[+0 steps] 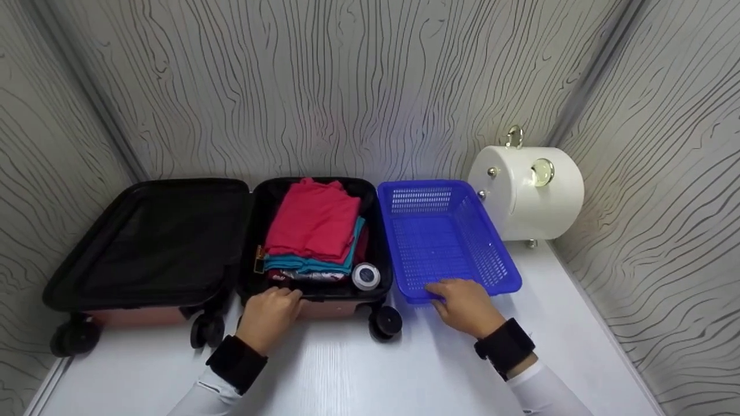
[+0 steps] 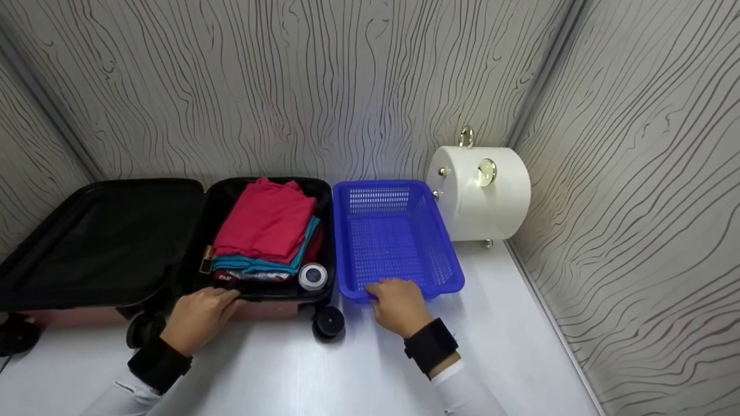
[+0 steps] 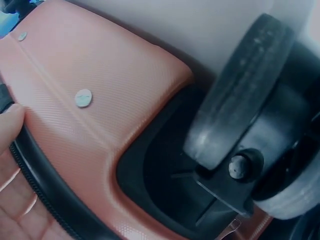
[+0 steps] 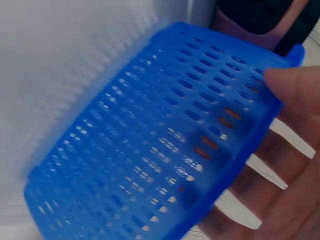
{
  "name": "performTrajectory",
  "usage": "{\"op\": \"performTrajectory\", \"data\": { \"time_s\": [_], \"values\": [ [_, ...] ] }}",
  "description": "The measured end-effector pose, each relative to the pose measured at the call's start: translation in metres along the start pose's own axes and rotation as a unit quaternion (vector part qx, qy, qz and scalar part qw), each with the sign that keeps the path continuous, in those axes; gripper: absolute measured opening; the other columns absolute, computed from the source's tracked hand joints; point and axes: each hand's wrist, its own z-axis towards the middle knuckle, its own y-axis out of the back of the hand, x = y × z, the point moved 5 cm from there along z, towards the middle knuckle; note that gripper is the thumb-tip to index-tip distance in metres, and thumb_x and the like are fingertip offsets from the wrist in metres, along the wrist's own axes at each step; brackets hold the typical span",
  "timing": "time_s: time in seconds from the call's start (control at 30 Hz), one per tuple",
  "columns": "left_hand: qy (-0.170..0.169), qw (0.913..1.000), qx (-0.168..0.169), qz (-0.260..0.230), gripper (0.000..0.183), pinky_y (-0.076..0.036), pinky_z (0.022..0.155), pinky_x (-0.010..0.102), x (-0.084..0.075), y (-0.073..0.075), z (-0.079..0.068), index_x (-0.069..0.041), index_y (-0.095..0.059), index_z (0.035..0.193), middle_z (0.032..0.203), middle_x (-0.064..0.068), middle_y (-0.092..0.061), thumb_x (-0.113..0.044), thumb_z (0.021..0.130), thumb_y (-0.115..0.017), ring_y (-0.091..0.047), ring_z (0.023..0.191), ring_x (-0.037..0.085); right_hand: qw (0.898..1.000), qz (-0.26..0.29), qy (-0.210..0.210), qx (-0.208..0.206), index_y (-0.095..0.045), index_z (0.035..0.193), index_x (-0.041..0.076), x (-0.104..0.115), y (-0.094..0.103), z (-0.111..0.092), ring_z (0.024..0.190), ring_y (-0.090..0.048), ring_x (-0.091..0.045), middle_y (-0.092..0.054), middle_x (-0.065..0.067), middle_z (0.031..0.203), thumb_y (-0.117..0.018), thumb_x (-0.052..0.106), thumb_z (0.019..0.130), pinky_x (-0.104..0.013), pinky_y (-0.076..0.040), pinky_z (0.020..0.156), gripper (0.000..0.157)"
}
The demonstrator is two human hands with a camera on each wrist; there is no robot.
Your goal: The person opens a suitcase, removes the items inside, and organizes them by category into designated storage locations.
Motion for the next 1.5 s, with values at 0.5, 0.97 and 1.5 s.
{"op": "performTrajectory", "data": {
  "time_s": [0.5, 0.97, 1.5],
  "values": [
    [0.005, 0.9998, 0.021, 0.000, 0.031, -0.050, 0.047, 0.034, -0.004, -0.001, -0.001, -0.011, -0.067, 0.073, 0.063, 0.001, -0.067, -0.022, 0.082, -0.095, -0.059, 0.054, 0.019, 0.997, 0.018, 0.026, 0.066, -0.084, 0.115, 0.015, 0.030, 0.024, -0.065, 0.095, -0.079, -0.030, -0.084, -0.003, 0.106, -0.083, 0.012, 0.086, -0.052, -0.063, 0.082, 0.028],
    [0.045, 0.9920, 0.098, -0.066, 0.024, -0.058, 0.058, 0.037, 0.003, -0.001, 0.005, -0.010, -0.079, 0.084, 0.074, 0.003, -0.073, -0.031, 0.093, -0.086, -0.068, 0.067, 0.021, 0.996, 0.042, 0.017, 0.079, -0.080, 0.119, 0.010, 0.028, 0.032, -0.044, 0.101, -0.079, -0.030, -0.082, -0.007, 0.112, -0.085, 0.044, 0.091, -0.051, -0.064, 0.083, 0.044],
    [0.269, 0.9087, 0.174, -0.267, 0.053, -0.054, 0.111, 0.055, 0.068, 0.003, 0.122, 0.004, -0.061, 0.146, 0.148, 0.027, -0.060, -0.032, 0.108, -0.068, -0.065, 0.132, 0.043, 0.912, 0.379, -0.142, -0.062, -0.070, 0.136, -0.002, 0.027, 0.055, 0.109, 0.103, -0.076, -0.034, -0.078, -0.020, 0.118, -0.086, 0.019, 0.094, -0.042, -0.063, 0.091, 0.049]
  ]
}}
